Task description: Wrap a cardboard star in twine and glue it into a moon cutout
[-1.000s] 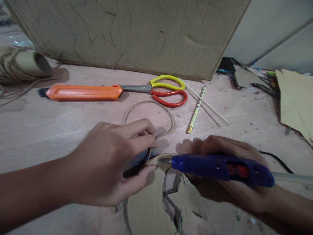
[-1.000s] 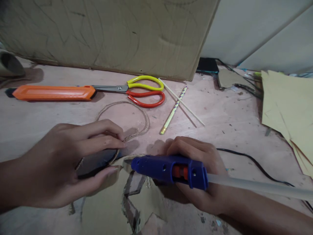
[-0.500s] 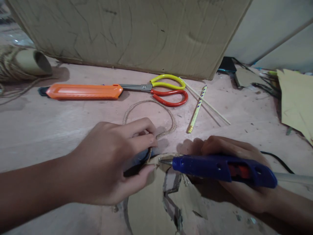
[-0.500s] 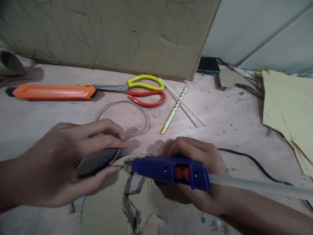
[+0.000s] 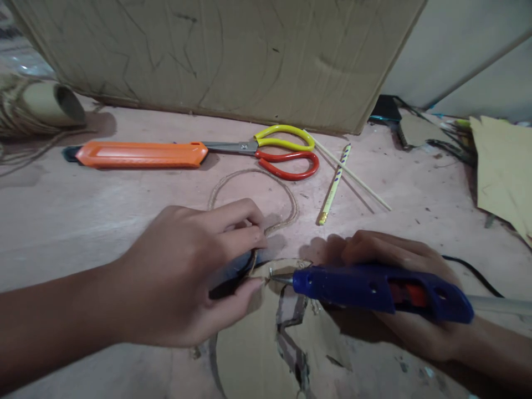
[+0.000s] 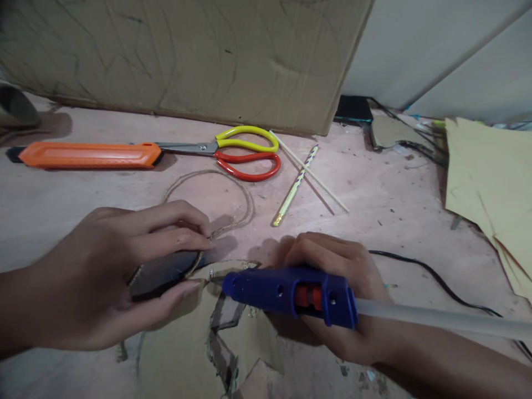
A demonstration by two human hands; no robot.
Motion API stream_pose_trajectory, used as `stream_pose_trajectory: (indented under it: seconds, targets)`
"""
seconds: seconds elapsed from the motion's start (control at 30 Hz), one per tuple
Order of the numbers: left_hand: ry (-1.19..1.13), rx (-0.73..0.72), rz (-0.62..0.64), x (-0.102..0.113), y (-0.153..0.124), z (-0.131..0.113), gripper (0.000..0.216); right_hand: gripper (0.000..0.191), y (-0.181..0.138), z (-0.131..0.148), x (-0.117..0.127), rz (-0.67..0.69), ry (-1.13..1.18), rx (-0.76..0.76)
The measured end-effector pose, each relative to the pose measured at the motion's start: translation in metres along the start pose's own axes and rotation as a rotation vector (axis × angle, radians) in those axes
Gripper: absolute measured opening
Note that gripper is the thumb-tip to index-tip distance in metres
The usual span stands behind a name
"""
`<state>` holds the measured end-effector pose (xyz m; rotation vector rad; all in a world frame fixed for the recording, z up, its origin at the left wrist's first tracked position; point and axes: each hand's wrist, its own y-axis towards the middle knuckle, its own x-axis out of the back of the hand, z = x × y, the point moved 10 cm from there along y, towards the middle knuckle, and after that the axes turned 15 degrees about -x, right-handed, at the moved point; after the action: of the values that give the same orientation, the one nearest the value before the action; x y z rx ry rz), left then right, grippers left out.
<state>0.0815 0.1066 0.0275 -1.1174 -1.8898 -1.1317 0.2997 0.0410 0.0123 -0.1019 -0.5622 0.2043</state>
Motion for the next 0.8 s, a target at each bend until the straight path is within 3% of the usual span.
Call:
stream_pose_trajectory:
  seconds: [0.43, 0.73, 0.8]
  targets:
    - [0.017, 0.013, 0.011, 0.000, -0.002, 0.001, 0.018, 0.027, -0.001, 0.008, 0.000, -0.095, -0.135, 0.013]
    - [0.016, 0.010, 0.012, 0.000, 0.000, 0.000, 0.017, 0.038, -0.002, 0.010, -0.002, -0.084, -0.178, 0.066]
    - [0.012, 0.009, 0.010, 0.000, -0.001, 0.000, 0.017, 0.033, -0.002, 0.010, 0.000, -0.064, -0.145, 0.084]
